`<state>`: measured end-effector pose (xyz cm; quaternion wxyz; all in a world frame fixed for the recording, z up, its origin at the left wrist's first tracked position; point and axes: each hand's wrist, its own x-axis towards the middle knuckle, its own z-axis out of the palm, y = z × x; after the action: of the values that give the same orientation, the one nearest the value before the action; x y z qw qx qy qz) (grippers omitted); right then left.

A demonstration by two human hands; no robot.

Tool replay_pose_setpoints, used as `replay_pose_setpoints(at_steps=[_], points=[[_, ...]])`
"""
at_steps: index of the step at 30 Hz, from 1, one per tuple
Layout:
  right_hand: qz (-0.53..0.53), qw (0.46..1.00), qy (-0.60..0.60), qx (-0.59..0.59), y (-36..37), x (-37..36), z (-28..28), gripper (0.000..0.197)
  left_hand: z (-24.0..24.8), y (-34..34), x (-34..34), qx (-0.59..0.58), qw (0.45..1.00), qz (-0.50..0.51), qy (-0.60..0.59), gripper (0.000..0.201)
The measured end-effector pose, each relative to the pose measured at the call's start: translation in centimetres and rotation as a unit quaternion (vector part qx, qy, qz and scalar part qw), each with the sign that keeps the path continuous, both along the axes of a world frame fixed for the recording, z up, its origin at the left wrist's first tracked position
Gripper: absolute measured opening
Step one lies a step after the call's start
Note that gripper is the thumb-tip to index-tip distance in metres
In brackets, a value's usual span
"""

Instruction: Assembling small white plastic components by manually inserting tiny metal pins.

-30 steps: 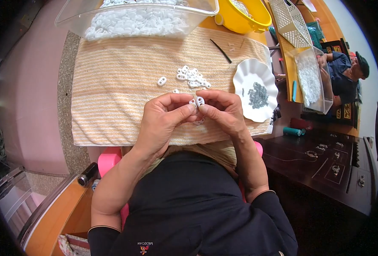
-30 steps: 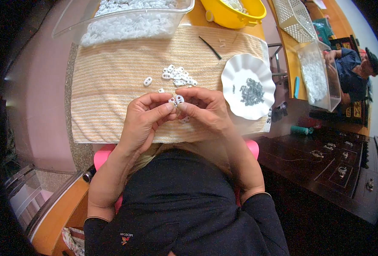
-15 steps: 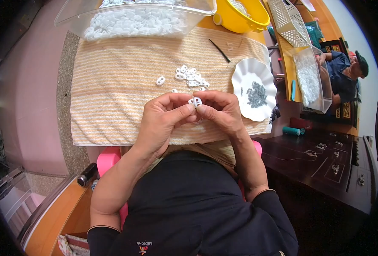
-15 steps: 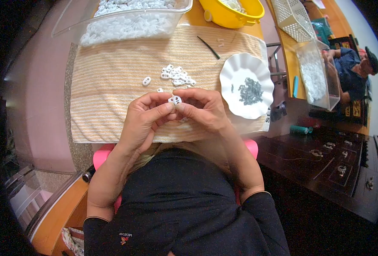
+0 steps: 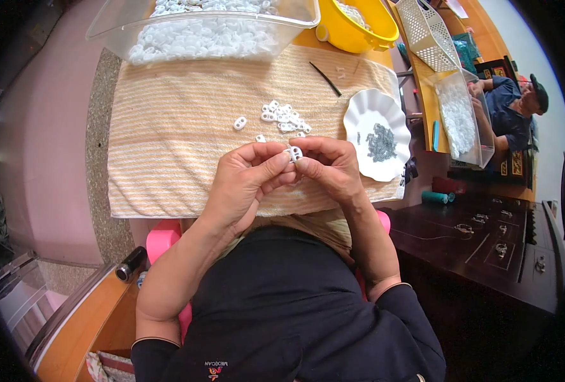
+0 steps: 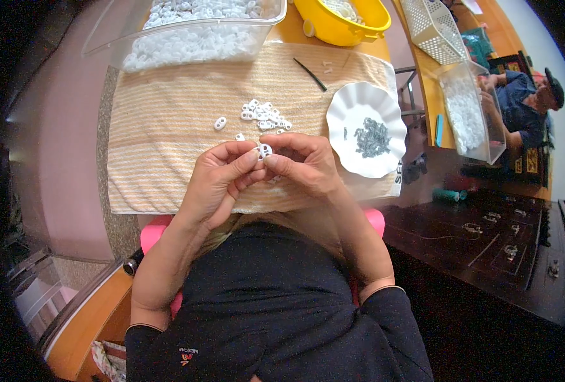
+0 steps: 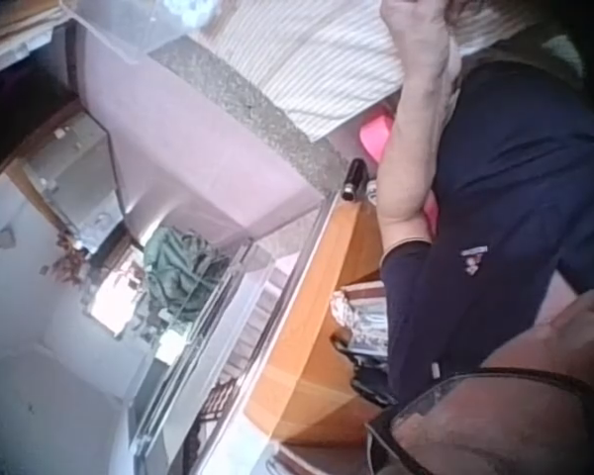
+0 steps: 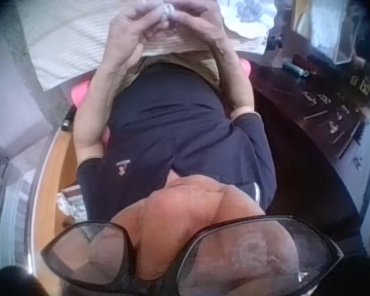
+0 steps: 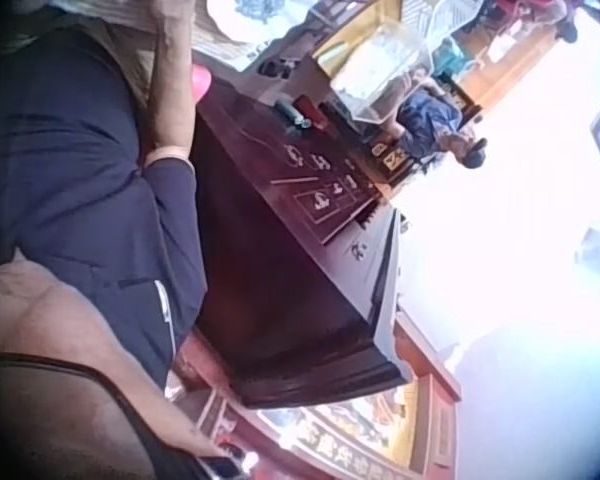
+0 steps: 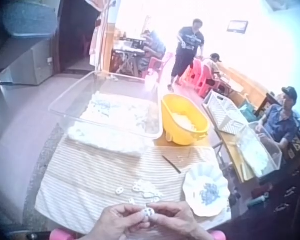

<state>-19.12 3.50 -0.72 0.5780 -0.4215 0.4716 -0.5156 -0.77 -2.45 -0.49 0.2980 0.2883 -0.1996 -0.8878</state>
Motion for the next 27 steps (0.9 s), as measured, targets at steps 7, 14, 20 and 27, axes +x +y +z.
replay_pose_setpoints(at_steps=[7, 14, 20, 27], points=[[-0.010, 1.000, -0.012, -0.001, 0.2, 0.0, 0.0, 0.030, -0.1, 0.1, 0.1, 0.012, 1.000, -0.014, 0.014, 0.015], [-0.022, 0.999, -0.033, -0.036, 0.5, 0.7, 0.7, 0.030, 0.1, 0.5, 0.1, 0.005, 1.000, -0.021, 0.015, 0.013], [-0.015, 0.999, -0.024, -0.024, 0.5, 0.5, 0.8, 0.030, 0.1, 0.3, 0.0, -0.002, 0.998, -0.038, 0.046, 0.013], [0.010, 0.996, -0.024, -0.086, 0.3, 0.9, 1.3, 0.031, 0.5, 0.2, 0.1, -0.019, 0.996, -0.058, 0.067, 0.009]])
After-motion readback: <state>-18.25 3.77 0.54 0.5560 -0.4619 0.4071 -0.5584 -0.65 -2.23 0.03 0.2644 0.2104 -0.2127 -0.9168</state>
